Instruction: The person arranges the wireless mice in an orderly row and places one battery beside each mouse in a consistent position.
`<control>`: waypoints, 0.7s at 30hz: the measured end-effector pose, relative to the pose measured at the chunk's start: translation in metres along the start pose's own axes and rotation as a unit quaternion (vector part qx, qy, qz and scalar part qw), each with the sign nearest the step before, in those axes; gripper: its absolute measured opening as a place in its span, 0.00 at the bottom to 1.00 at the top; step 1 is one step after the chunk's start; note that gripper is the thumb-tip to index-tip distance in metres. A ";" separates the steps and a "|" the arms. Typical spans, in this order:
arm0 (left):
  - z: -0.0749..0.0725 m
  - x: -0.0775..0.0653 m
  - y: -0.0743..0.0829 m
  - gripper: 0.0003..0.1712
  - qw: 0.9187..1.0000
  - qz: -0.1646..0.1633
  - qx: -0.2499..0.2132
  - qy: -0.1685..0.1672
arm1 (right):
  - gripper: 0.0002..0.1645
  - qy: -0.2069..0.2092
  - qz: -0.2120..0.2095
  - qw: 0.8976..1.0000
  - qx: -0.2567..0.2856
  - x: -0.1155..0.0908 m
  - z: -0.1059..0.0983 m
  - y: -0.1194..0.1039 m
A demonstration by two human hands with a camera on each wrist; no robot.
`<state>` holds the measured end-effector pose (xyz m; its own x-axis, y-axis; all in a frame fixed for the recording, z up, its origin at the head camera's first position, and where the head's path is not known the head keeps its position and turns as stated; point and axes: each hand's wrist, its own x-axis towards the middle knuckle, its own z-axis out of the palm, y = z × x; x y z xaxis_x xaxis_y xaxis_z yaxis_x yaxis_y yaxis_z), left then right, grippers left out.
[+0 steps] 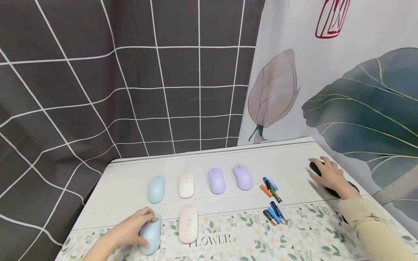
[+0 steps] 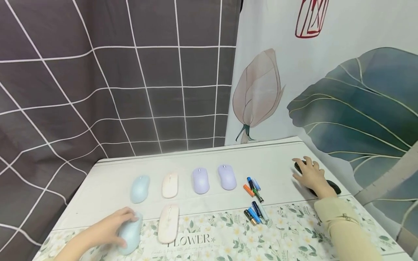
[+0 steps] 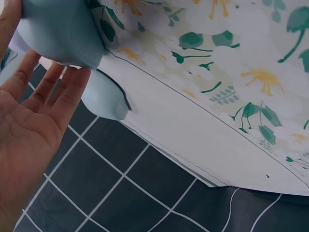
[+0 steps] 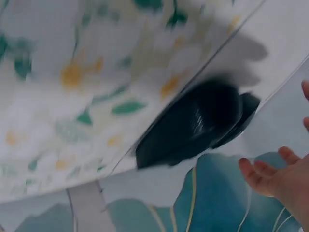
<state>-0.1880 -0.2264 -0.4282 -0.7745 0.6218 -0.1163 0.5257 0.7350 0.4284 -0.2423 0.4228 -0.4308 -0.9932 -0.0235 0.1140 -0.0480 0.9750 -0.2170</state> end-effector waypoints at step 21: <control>0.000 -0.008 0.005 0.42 0.999 -0.028 -0.025 0.005 | 0.36 -0.074 0.006 0.997 -0.001 0.022 0.009 0.047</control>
<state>-0.1796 -0.2275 -0.4249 -0.8061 0.5768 -0.1319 0.4635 0.7541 0.4652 -0.2673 0.4665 -0.4477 -0.9985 -0.0437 -0.0340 -0.0354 0.9758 -0.2156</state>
